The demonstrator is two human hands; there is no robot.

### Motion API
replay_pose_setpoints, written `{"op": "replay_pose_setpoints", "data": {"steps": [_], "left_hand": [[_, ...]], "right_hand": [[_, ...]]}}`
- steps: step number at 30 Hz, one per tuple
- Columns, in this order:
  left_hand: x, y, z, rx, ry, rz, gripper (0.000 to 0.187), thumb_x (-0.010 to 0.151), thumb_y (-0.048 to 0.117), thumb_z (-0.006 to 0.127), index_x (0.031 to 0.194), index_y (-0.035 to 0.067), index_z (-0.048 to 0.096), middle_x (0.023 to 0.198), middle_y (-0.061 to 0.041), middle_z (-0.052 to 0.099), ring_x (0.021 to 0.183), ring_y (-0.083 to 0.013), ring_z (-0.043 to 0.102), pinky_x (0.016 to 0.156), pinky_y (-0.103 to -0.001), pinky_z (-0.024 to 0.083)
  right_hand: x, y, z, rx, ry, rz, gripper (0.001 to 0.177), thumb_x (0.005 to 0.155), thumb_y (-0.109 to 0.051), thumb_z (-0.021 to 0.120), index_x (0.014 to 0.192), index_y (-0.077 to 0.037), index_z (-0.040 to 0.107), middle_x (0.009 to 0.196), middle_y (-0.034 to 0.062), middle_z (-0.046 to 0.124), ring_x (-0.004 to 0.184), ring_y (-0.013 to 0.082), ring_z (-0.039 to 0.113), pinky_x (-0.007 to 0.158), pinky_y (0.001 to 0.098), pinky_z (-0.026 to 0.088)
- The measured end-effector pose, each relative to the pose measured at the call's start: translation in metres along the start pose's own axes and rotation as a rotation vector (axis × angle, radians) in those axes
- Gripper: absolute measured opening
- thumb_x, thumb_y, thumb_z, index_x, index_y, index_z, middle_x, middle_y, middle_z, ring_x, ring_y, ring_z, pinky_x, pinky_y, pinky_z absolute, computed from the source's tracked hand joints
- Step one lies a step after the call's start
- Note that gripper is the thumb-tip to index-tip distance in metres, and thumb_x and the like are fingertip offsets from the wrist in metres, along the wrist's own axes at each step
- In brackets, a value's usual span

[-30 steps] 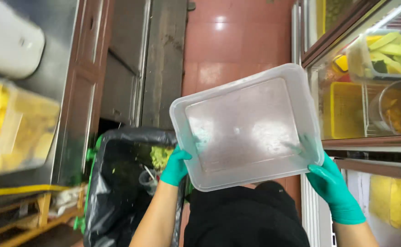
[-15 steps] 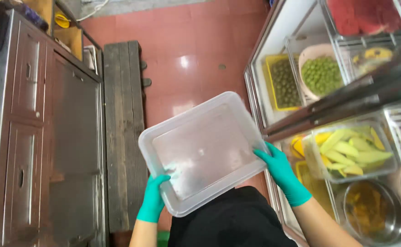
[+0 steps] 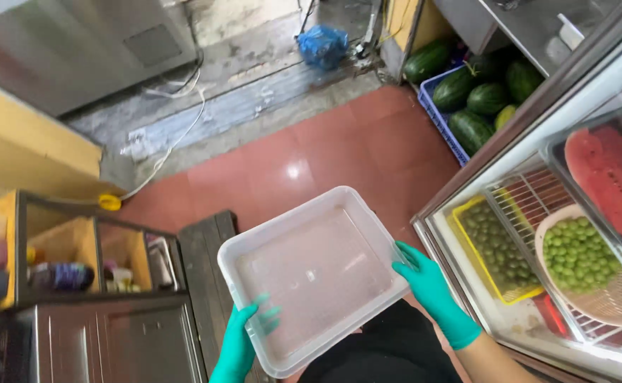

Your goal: Wash plastic containers and prepare pineapple for processing.

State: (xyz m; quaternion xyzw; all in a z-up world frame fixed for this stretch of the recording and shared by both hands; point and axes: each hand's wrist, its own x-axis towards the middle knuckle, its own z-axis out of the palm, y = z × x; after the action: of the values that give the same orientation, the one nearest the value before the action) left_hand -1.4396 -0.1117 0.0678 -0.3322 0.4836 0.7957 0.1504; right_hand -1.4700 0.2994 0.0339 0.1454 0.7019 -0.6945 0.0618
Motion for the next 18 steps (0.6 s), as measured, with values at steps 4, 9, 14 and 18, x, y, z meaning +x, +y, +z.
{"op": "replay_pose_setpoints", "data": {"steps": [4,9,14,18], "left_hand": [[0.123,0.115,0.109,0.293,-0.287,-0.04,0.071,0.086,0.026,0.063,0.151,0.007,0.04,0.14,-0.015,0.06,0.112,-0.0411,0.069,0.094,-0.054,0.055],[0.27,0.18,0.272,0.488,-0.397,-0.131,0.082,0.084,0.024,0.065,0.158,0.023,0.029,0.144,-0.012,0.056,0.113,-0.0413,0.07,0.095,-0.054,0.055],[0.407,0.23,0.406,0.435,-0.382,-0.113,0.084,0.081,0.017,0.06,0.157,0.025,0.025,0.143,-0.016,0.055,0.11,-0.0471,0.068,0.091,-0.058,0.055],[0.484,0.288,0.52,0.464,-0.315,-0.03,0.08,0.087,0.018,0.059,0.159,0.026,0.024,0.143,-0.017,0.054,0.109,-0.0458,0.068,0.089,-0.058,0.055]], "right_hand": [[0.085,-0.002,-0.03,0.261,0.184,0.138,0.062,0.085,-0.013,0.072,0.143,0.002,0.055,0.143,0.0151,0.063,0.131,0.0225,0.057,0.107,0.0376,0.046],[0.258,0.001,-0.072,0.027,0.354,0.036,0.062,0.086,-0.014,0.074,0.143,0.001,0.055,0.142,0.0124,0.063,0.131,0.0198,0.057,0.108,0.0342,0.045],[0.448,-0.114,-0.098,-0.074,0.553,0.101,0.062,0.086,-0.02,0.076,0.143,-0.005,0.058,0.138,0.0136,0.067,0.128,0.0223,0.063,0.105,0.0347,0.049],[0.58,-0.173,-0.123,-0.344,0.69,-0.141,0.059,0.088,-0.024,0.077,0.141,-0.007,0.058,0.144,0.0179,0.061,0.133,0.0291,0.06,0.106,0.0383,0.049]]}}
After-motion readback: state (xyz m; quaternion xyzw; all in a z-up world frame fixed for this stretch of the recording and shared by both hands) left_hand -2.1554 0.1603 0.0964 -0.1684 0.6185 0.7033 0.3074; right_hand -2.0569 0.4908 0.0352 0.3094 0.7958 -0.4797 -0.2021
